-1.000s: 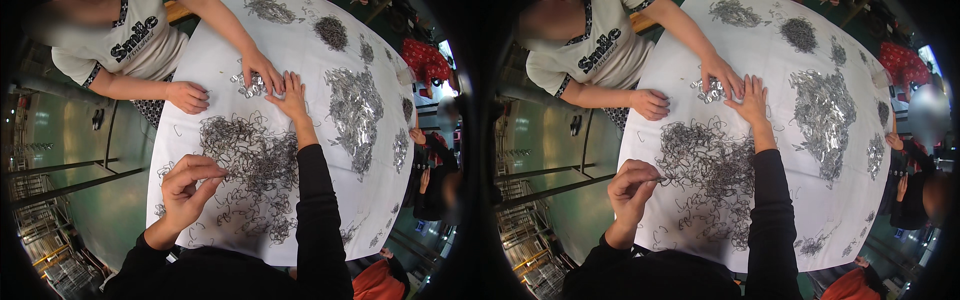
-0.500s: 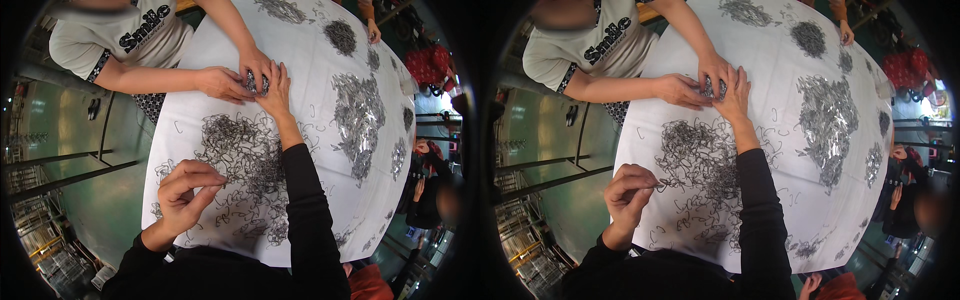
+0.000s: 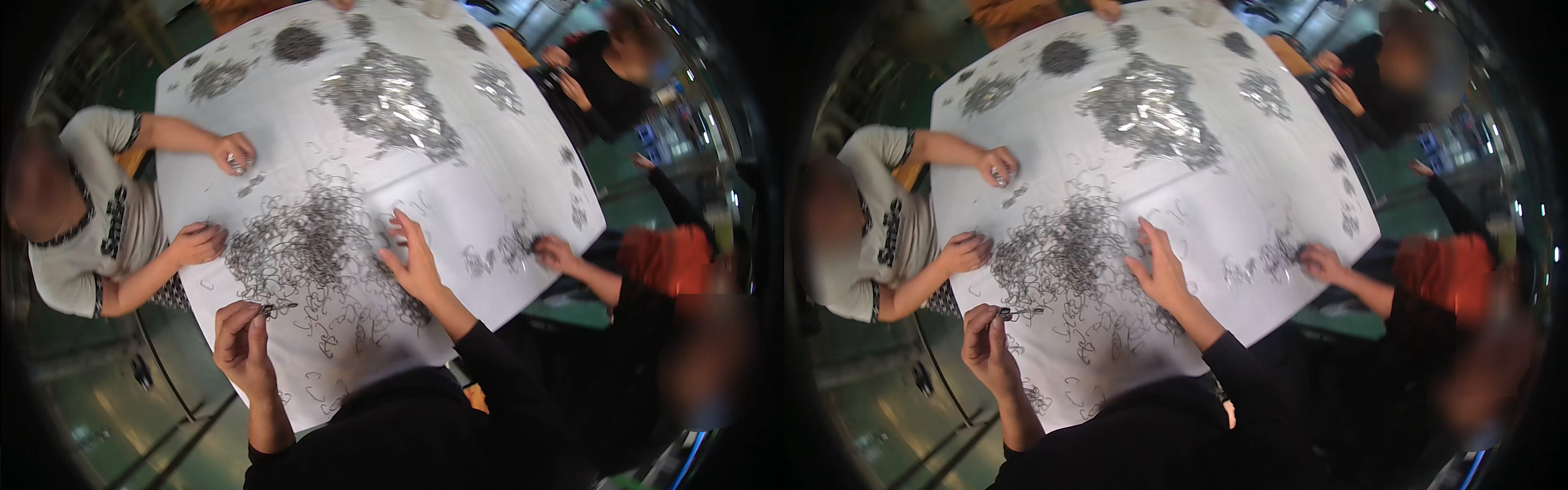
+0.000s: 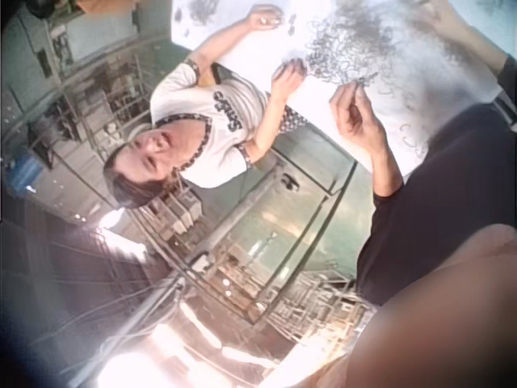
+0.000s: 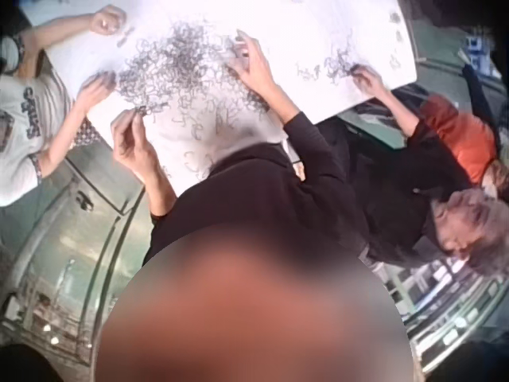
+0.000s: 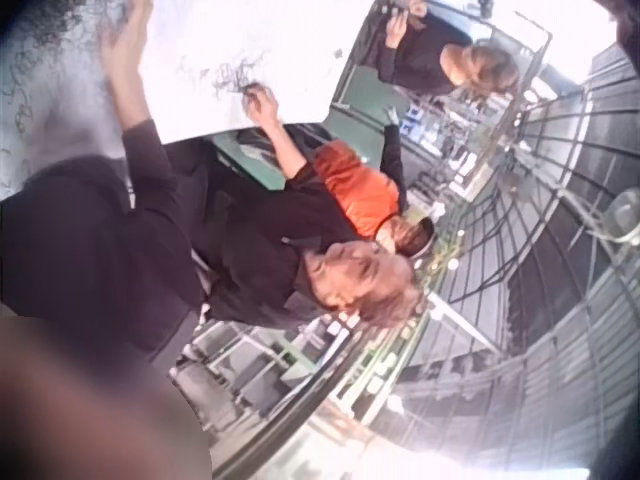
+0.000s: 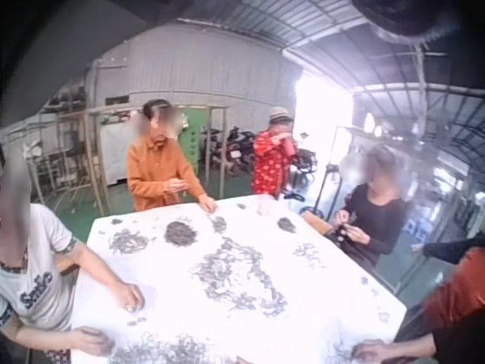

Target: The person picks up small metal paperclips from a large white sheet and links them together by hand, placing the assembled chains back on the sheet. The person briefly walks away and returns to continue linking paperclips with others at the table.

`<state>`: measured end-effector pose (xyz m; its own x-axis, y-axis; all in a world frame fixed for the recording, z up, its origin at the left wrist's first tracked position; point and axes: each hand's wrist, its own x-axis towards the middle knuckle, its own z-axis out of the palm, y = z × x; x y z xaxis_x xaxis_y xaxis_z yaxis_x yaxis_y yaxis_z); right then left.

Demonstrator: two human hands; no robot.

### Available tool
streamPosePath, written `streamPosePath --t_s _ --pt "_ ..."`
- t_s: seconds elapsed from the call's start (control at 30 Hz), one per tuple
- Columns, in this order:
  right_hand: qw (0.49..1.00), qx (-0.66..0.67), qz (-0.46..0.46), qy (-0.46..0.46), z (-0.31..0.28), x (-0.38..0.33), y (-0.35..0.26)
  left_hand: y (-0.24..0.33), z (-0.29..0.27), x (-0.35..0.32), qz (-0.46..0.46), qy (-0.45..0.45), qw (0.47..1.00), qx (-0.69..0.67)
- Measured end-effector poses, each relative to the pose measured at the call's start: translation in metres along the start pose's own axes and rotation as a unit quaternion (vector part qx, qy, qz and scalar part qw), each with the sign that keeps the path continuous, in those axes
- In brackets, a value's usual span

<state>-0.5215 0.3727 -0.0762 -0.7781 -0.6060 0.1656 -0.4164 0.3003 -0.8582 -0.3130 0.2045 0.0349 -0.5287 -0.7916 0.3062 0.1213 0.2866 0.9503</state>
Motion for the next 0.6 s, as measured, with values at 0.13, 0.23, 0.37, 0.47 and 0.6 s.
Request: streamPosePath --t_s 0.13,0.23,0.37,0.47,0.6 --pt "0.993 0.0 0.1 0.068 -0.045 -0.098 0.011 0.001 0.023 -0.023 -0.012 -0.095 0.993 -0.062" --pt "0.984 -0.02 0.138 0.109 -0.055 -0.141 0.013 0.006 0.042 -0.035 0.013 -0.155 0.986 -0.066" --pt "0.986 -0.077 0.123 0.083 -0.072 -0.168 0.008 0.03 0.063 -0.055 -0.012 -0.207 0.974 -0.091" --pt "0.985 -0.086 0.104 0.103 -0.079 -0.19 0.002 0.045 0.072 -0.068 0.019 -0.245 0.964 -0.097" --pt "0.983 -0.025 0.161 0.087 -0.066 -0.263 -0.002 0.058 0.072 -0.09 0.035 -0.302 0.943 -0.136"
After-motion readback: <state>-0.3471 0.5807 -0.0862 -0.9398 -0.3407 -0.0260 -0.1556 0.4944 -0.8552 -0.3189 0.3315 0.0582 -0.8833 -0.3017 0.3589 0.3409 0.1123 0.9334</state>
